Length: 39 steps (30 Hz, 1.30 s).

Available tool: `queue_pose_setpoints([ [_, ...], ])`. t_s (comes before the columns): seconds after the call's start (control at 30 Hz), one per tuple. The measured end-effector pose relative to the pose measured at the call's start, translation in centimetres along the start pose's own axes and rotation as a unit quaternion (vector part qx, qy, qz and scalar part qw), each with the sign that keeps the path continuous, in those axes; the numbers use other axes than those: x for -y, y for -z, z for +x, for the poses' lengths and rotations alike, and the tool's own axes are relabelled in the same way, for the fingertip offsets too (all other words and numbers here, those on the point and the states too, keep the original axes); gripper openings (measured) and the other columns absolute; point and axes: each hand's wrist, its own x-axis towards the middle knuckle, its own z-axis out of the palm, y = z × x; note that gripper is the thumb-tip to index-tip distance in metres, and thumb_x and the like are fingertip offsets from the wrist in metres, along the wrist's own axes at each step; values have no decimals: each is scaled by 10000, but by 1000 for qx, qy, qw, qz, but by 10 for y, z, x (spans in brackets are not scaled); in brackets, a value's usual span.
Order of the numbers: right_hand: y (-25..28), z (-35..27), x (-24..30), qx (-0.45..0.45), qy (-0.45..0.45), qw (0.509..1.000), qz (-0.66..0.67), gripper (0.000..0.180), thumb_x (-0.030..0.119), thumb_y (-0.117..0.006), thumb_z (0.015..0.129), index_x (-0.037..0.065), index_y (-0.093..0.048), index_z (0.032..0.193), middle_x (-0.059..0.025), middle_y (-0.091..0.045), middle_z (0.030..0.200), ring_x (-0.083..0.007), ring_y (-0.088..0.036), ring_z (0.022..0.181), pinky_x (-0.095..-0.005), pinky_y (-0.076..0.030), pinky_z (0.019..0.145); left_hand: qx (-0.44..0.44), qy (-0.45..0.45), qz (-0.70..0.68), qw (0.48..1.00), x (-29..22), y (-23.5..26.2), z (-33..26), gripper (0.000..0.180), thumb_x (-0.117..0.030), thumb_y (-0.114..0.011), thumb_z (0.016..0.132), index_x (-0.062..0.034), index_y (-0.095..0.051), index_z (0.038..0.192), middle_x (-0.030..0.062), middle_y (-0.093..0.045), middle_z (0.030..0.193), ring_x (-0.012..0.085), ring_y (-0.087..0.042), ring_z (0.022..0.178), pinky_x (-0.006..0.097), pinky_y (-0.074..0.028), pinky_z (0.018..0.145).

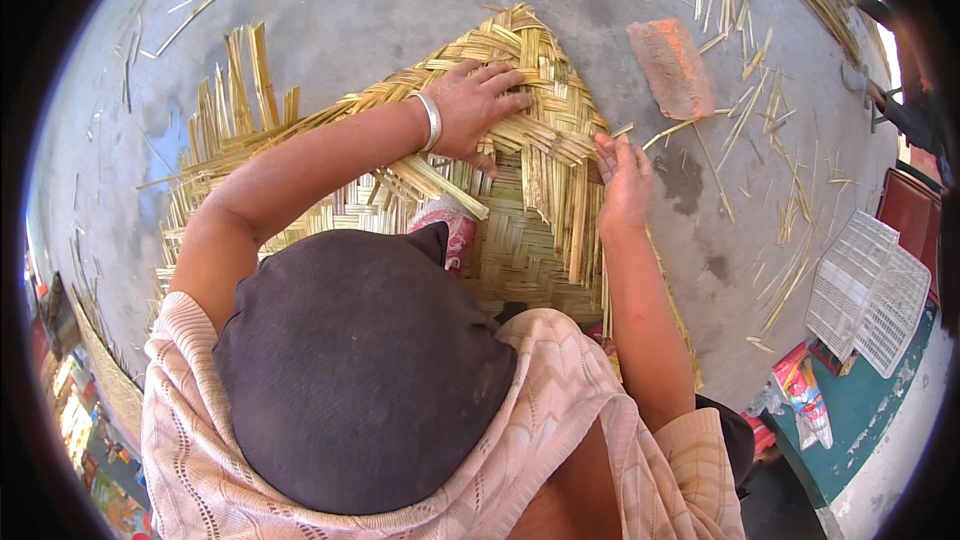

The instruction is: The person weaves a flat mat or basket base using dried palm leaves on the floor. They interlace the leaves by hand and periodically tap the woven area with a brick to compact the weave.

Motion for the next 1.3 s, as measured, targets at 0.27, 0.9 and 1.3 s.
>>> queue_pose_setpoints([
  [0.27,-5,-2,17,35,-19,995,-88,159,194,-609,988,48,-641,1042,-70,-698,1060,-163,-629,1022,-298,-467,928,-21,-35,-91,995,4,4,-4,931,-549,-816,710,-65,-475,1428,177,-442,1498,349,-381,1425,476,-341,1161],
  [0.9,-54,-58,63,194,219,837,-462,159,148,-694,849,63,-668,980,-54,-656,1086,-276,-625,1002,-390,-486,882,146,19,-543,827,59,32,-6,1270,-493,-916,610,-72,-217,1583,198,-306,1595,303,-291,1480,418,-235,1226],
  [1.3,-79,-21,79,161,486,548,-662,308,218,-742,772,103,-678,1051,-55,-633,1063,-250,-586,1036,-401,-455,854,-49,104,-802,586,72,8,-14,653,-217,-686,925,-7,-415,1481,119,-470,1477,219,-403,1402,367,-273,1202],
])
